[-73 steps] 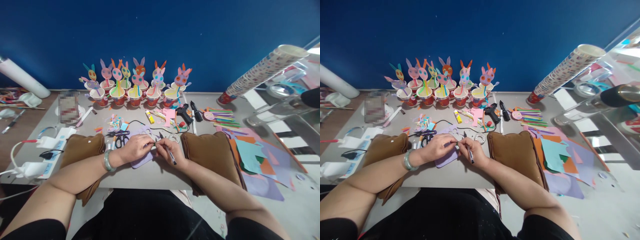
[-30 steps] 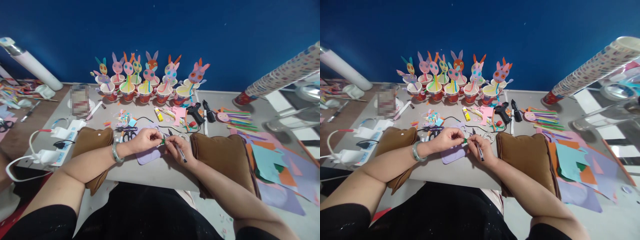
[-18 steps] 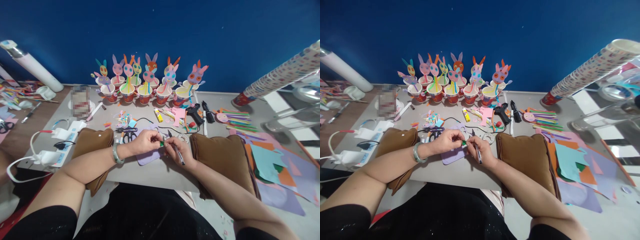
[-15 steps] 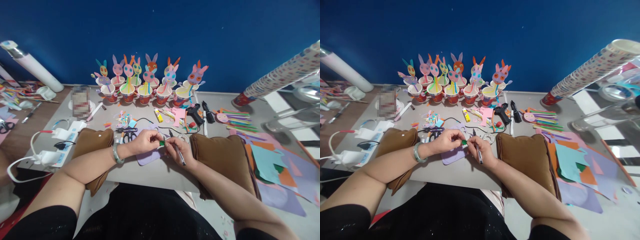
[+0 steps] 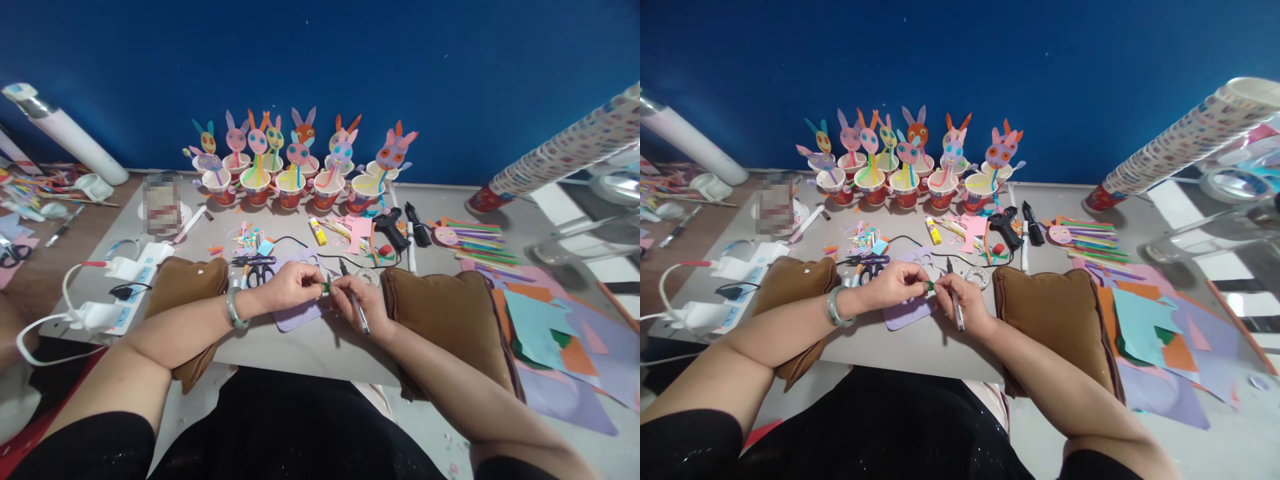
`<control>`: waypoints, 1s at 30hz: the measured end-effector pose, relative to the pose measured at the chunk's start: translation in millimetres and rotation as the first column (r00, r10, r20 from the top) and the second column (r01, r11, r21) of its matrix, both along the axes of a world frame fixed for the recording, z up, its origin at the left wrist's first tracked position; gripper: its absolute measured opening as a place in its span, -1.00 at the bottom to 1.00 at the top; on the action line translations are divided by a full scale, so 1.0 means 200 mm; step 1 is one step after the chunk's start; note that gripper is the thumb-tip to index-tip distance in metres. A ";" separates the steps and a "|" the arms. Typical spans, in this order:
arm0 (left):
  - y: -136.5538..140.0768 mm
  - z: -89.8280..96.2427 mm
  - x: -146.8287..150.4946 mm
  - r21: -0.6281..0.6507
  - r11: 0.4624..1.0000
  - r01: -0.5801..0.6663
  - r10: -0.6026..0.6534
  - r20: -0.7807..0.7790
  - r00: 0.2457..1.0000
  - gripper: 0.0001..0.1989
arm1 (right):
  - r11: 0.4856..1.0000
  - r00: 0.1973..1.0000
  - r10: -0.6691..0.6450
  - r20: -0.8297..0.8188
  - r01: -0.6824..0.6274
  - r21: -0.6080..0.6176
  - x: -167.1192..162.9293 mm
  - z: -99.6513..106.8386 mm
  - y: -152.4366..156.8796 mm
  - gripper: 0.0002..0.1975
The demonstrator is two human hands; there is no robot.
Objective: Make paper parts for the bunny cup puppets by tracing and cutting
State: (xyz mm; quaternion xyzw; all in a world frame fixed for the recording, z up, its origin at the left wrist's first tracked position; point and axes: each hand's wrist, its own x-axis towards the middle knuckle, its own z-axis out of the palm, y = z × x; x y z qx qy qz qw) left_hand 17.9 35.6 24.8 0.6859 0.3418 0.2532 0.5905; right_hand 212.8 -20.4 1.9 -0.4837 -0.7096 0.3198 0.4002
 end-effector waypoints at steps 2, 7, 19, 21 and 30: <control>0.00 -0.01 0.00 -0.004 1.000 -0.006 0.006 0.009 1.000 -0.94 | 0.999 1.000 0.003 0.020 -0.004 0.033 0.00 0.00 0.00 -0.83; 0.00 -0.01 0.01 -0.017 1.000 0.007 -0.007 0.014 1.000 -0.93 | 0.999 0.999 0.014 0.042 -0.015 0.040 0.00 0.00 -0.01 -0.82; 0.01 -0.04 0.00 -0.060 0.998 0.017 -0.016 0.018 1.000 -0.90 | 0.999 1.000 -0.006 0.030 0.007 -0.036 0.00 0.00 -0.01 -0.80; 0.02 -0.04 0.00 -0.099 0.995 0.015 -0.011 0.040 0.999 -0.86 | 0.999 1.000 -0.022 0.021 0.023 -0.049 0.00 0.00 -0.01 -0.78; 0.02 -0.04 0.00 -0.063 0.998 -0.007 0.010 0.044 0.999 -0.87 | 0.997 0.996 -0.045 -0.072 0.040 -0.070 0.00 0.00 0.00 -0.81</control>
